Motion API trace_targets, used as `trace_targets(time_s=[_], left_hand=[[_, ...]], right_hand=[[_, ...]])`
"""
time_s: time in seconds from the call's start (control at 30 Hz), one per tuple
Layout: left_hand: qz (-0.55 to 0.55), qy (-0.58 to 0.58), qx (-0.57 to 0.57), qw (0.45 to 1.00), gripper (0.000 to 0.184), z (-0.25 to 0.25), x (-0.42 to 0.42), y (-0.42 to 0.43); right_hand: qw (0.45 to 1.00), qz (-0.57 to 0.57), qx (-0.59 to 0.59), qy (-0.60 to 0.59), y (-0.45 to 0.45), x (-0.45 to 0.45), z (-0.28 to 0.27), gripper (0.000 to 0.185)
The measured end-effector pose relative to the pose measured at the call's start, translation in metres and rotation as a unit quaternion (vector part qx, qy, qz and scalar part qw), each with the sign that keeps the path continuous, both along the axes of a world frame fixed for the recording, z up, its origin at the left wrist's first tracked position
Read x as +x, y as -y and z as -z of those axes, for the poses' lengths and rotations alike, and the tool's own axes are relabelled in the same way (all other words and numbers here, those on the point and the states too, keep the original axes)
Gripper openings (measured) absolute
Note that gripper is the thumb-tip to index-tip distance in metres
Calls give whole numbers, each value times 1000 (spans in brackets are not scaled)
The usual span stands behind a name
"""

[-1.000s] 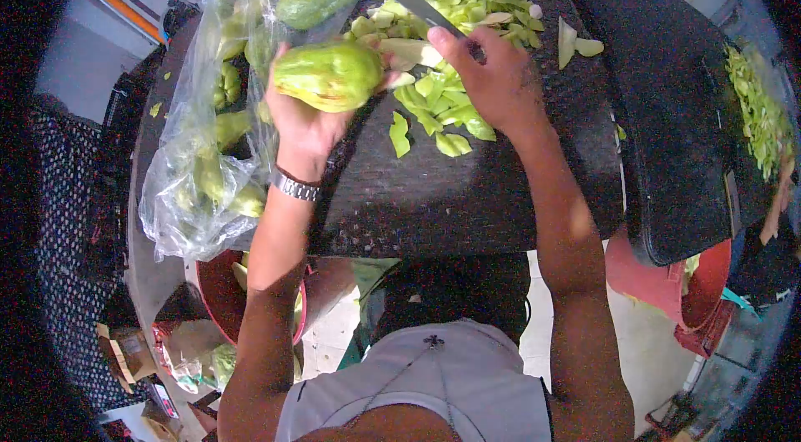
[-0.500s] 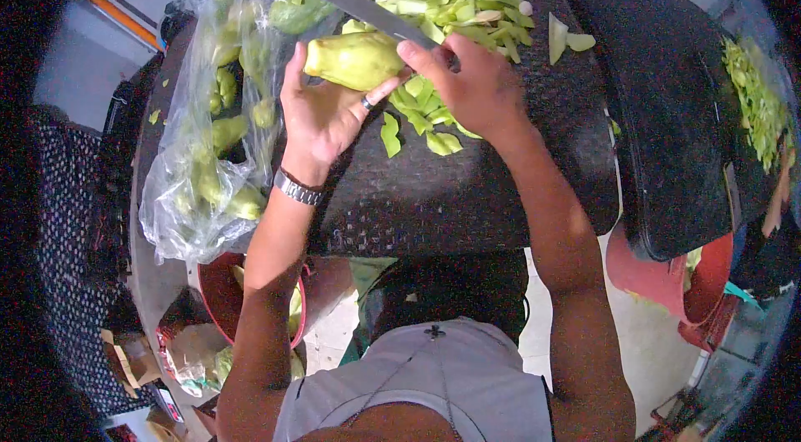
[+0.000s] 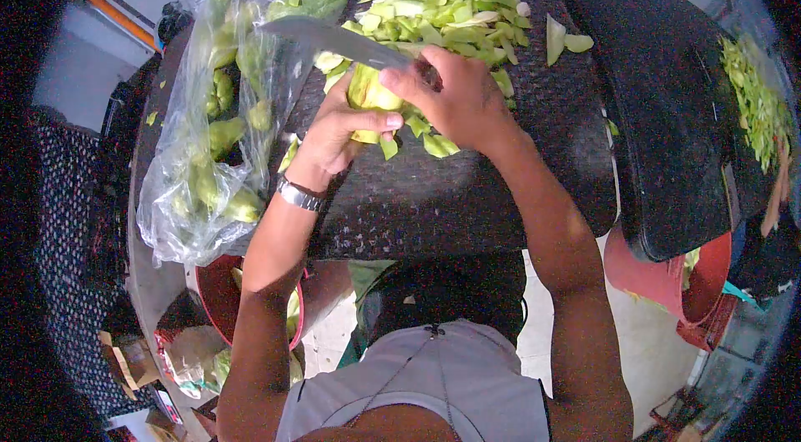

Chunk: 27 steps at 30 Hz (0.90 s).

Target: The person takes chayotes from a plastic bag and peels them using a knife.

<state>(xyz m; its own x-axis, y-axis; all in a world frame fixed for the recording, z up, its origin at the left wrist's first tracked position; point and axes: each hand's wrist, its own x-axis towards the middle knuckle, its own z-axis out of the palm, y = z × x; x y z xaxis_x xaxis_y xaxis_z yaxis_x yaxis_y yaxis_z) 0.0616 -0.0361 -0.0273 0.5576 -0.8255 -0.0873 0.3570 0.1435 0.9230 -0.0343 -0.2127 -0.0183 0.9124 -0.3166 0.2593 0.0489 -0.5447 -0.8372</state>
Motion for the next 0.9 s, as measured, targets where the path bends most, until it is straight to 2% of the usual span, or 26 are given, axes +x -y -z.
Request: trace_targets(time_s=[0.03, 0.17, 0.2, 0.3, 0.33, 0.43, 0.5, 0.53, 0.63, 0.67, 0.7, 0.73, 0.9], left_hand=[[-5, 37, -10, 999, 62, 1, 2, -1], [-29, 58, -24, 998, 85, 19, 14, -8], [-56, 92, -76, 991, 91, 26, 9, -8], [-25, 54, -106, 993, 86, 30, 13, -4], [-75, 63, -105, 990, 75, 33, 10, 0], [-96, 145, -73, 982, 84, 18, 8, 6], [-82, 292, -68, 950, 87, 15, 14, -3], [-74, 363, -66, 926, 88, 14, 16, -7], [-72, 395, -32, 915, 94, 8, 10, -8], [-63, 414, 33, 908, 92, -1, 6, -12], [-49, 392, -10, 919, 99, -3, 3, -7], [-53, 370, -8, 928, 98, -4, -2, -4], [-47, 339, 9, 940, 87, 3, 15, -6]], right_hand=[[1000, -3, -29, 8, -2, -1, -2, 57], [982, -12, -168, 84, -3, -10, -5, 60], [972, -13, -207, 114, -2, -11, -4, 62], [966, -32, -221, 131, 0, -16, -4, 62], [965, -34, -225, 132, -1, -17, -4, 62], [960, -34, -241, 141, -3, -17, -4, 61], [954, -28, -259, 149, -2, -16, -3, 59], [959, -23, -248, 134, 0, -15, -2, 58], [969, 7, -223, 103, 28, -6, 5, 53], [969, 24, -221, 105, 45, 0, 11, 51], [969, 40, -219, 107, 50, 1, 8, 51], [976, 35, -203, 64, 53, -3, 5, 49], [996, 26, -84, 19, 39, -6, -5, 56]])
